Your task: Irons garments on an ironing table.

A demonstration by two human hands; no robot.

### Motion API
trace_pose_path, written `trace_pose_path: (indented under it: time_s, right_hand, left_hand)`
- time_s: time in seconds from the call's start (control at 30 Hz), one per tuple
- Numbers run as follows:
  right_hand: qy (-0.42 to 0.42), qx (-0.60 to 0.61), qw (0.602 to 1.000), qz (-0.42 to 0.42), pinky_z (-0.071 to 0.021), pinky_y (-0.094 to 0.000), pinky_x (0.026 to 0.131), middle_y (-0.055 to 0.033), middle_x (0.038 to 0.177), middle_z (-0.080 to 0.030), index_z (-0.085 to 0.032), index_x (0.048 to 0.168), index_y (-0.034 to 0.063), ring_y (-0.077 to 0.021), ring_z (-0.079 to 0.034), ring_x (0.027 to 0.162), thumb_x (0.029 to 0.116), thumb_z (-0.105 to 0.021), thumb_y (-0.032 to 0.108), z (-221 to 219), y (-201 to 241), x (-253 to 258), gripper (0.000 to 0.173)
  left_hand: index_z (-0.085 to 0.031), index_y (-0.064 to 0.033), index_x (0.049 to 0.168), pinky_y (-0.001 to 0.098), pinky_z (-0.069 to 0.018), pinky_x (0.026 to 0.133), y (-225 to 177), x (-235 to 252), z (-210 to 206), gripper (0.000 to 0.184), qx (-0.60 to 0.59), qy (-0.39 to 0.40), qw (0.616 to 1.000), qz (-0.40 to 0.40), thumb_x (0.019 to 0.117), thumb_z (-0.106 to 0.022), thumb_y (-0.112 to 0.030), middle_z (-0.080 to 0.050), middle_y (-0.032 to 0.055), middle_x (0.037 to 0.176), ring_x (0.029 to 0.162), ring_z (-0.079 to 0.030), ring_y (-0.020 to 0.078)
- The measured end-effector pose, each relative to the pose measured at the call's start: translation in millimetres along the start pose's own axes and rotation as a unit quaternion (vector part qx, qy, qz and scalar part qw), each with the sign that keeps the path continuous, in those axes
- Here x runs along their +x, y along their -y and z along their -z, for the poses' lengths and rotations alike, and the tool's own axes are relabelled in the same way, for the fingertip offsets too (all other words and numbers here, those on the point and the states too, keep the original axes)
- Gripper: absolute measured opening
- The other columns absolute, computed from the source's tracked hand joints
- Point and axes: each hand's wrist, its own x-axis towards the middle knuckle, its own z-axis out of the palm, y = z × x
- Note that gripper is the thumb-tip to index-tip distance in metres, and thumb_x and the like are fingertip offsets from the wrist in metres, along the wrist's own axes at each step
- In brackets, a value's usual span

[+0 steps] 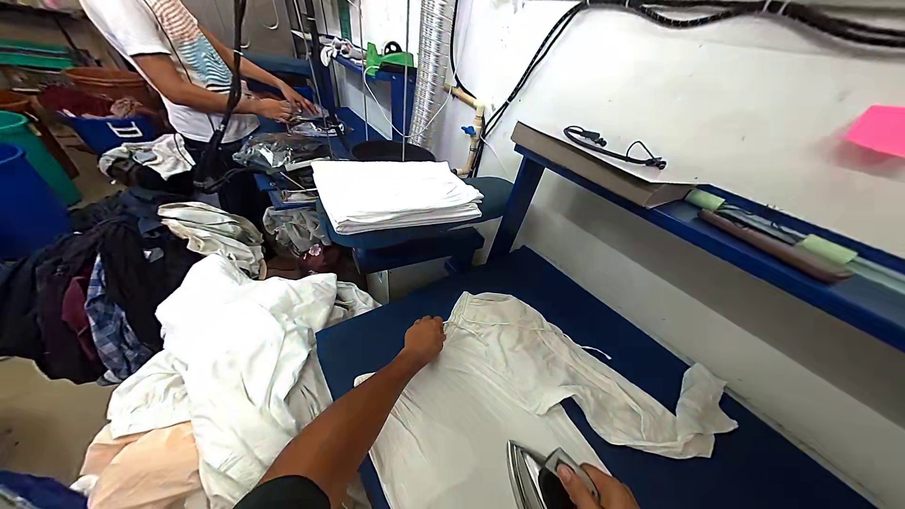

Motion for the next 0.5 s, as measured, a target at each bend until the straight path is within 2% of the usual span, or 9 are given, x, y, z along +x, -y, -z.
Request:
trace_pose_path:
  time_s: [0.1,0.2,0.33,0.5]
  right_hand:
    - [0.018,0.009,1.000,-0.010,-0.0519,-0.0429,0.055,-0.0052,0.063,-0.059,-0.064,0.089,0.0070,-0.0210,-0.059,0.054,0.0984,-0.047,0.067,-8,17,27,0.062]
    - [0.040,0.024,0.999,-0.017,-0.0521,-0.0394,0.053,-0.0033,0.063,-0.057,-0.062,0.091,0.0099,-0.0189,-0.059,0.052,0.0974,-0.046,0.070,-12,36,55,0.062]
    - [0.062,0.023,0.998,-0.017,-0.0526,-0.0384,0.053,-0.0031,0.064,-0.057,-0.061,0.093,0.0105,-0.0185,-0.058,0.052,0.0983,-0.044,0.070,-17,65,89,0.062]
    - [0.091,-0.005,0.996,-0.013,-0.0530,-0.0389,0.056,-0.0027,0.067,-0.057,-0.061,0.095,0.0110,-0.0185,-0.059,0.055,0.1003,-0.042,0.068,-27,107,123,0.060]
  left_hand:
    - [-0.067,-0.0059,0.123,0.0578,-0.0530,0.096,5,6,-1,0.029,0.032,-0.008,0.998,-0.045,0.1026,-0.060,-0.025,-0.064,0.0195,0.128,0.124,-0.060,0.0392]
    - [-0.067,-0.0075,0.120,0.0552,-0.0543,0.094,11,13,1,0.025,-0.005,-0.052,0.998,-0.046,0.1043,-0.057,-0.025,-0.065,0.0184,0.122,0.119,-0.062,0.0379]
    - [-0.063,-0.0045,0.123,0.0552,-0.0542,0.093,11,8,3,0.028,-0.007,-0.050,0.998,-0.046,0.1074,-0.051,-0.024,-0.065,0.0189,0.123,0.117,-0.064,0.0372]
    - [-0.059,-0.0034,0.123,0.0549,-0.0562,0.081,17,-2,-10,0.033,0.008,-0.078,0.994,-0.081,0.1113,-0.042,-0.029,-0.070,0.0198,0.105,0.100,-0.070,0.0388]
